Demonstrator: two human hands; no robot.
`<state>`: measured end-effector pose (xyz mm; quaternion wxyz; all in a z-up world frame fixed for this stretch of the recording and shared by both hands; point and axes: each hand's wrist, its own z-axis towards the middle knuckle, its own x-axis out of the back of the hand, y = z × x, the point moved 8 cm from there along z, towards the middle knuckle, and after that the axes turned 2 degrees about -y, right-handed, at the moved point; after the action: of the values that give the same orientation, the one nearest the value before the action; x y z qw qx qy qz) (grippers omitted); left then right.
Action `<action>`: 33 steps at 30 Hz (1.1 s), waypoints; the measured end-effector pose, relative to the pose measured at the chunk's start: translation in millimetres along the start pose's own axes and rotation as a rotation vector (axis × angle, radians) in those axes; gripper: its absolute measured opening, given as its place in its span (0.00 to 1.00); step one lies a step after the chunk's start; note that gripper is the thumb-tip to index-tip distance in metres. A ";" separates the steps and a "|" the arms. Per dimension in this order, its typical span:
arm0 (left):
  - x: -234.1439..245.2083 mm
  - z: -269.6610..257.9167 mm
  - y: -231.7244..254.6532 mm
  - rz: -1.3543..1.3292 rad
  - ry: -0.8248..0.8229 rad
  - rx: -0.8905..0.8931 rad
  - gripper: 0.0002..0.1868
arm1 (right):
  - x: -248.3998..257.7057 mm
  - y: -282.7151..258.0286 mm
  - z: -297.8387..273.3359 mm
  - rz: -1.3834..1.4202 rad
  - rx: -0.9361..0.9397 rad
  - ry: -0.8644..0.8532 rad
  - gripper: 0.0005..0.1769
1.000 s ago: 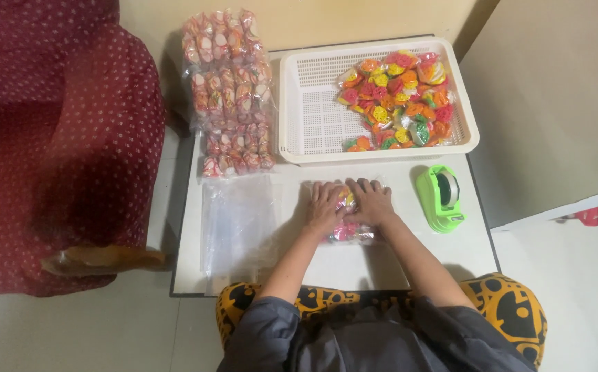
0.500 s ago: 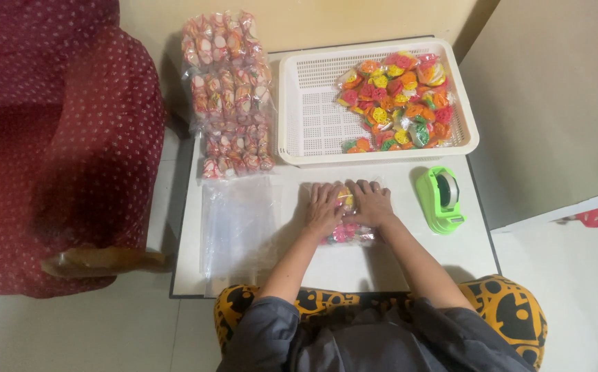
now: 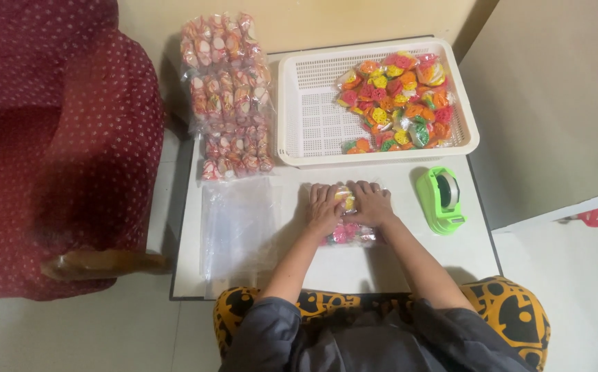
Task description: Packing small colorful food items from a tray into clear plastic bags.
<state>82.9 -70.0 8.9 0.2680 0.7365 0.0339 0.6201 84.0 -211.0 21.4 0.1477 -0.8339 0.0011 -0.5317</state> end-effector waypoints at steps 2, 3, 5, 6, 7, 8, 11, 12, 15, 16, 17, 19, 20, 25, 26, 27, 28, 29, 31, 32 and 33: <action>9.8 -6.2 5.7 0.010 0.005 0.006 0.29 | -0.3 -0.9 -0.8 0.006 -0.002 0.001 0.64; 15.5 -8.7 8.5 0.021 0.013 0.011 0.28 | 0.4 -1.1 -0.9 0.010 -0.004 0.004 0.64; 10.6 -5.9 6.6 0.029 0.019 0.001 0.27 | 2.1 -2.0 -1.7 0.012 0.000 0.004 0.64; 8.4 -4.8 6.4 0.037 0.024 -0.010 0.27 | 3.1 -2.6 -2.5 0.014 0.004 0.005 0.65; 12.1 -6.0 8.8 0.038 0.025 -0.010 0.27 | 2.2 -2.0 -0.9 0.014 0.005 0.006 0.65; 16.4 -7.2 11.3 0.036 0.034 -0.010 0.27 | 1.2 -1.2 0.4 0.008 0.003 0.009 0.65; 22.2 -12.6 15.2 0.041 0.051 -0.015 0.26 | -0.2 -0.7 -0.1 0.012 0.004 0.015 0.65; 23.8 -13.8 16.0 0.047 0.060 -0.018 0.26 | 0.5 -0.8 -0.4 0.022 0.008 0.018 0.65; 32.1 -17.6 20.5 0.023 0.068 0.009 0.26 | -8.3 4.4 7.1 0.028 0.016 0.031 0.67; 32.1 -16.7 20.6 0.024 0.069 0.007 0.26 | -7.1 5.2 5.8 0.028 0.016 0.034 0.67; 33.0 -17.2 20.6 0.023 0.086 0.004 0.25 | -6.0 4.4 3.7 0.043 0.031 0.047 0.67; 28.8 -15.1 16.8 0.024 0.105 0.003 0.25 | 3.2 4.4 -3.7 0.057 0.048 0.061 0.67; 24.4 -12.6 13.6 0.041 0.116 -0.002 0.25 | 10.6 1.7 -9.2 0.182 0.105 0.045 0.68; 15.5 -8.8 10.7 0.065 0.131 -0.015 0.25 | 41.8 -18.3 -60.2 0.045 0.062 0.064 0.57; 11.4 -6.6 8.5 0.070 0.111 0.000 0.25 | 34.9 -16.1 -62.9 0.013 -0.005 0.019 0.58; 9.3 -2.3 5.1 0.079 0.094 0.013 0.26 | 30.0 -14.4 -63.9 -0.019 -0.071 -0.022 0.59; 11.7 -4.4 4.1 0.079 0.096 0.015 0.26 | 26.2 -17.6 -63.3 -0.020 -0.070 -0.021 0.59; 13.5 -8.3 5.2 0.073 0.113 0.003 0.27 | 19.3 -18.8 -65.2 0.015 -0.084 -0.034 0.59; 15.1 -13.6 6.6 0.068 0.129 -0.011 0.27 | 10.7 -19.9 -66.6 0.052 -0.099 -0.046 0.60; 15.8 -15.2 6.9 0.040 0.136 -0.023 0.28 | 9.7 -20.1 -66.0 0.036 -0.102 -0.039 0.60; 16.1 -16.5 8.5 0.007 0.145 -0.031 0.29 | 9.8 -19.3 -65.7 0.013 -0.103 -0.033 0.60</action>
<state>68.8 -65.3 28.4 0.2741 0.6855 0.0409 0.6733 27.0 -210.2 60.6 0.1081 -0.8491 0.0316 -0.5161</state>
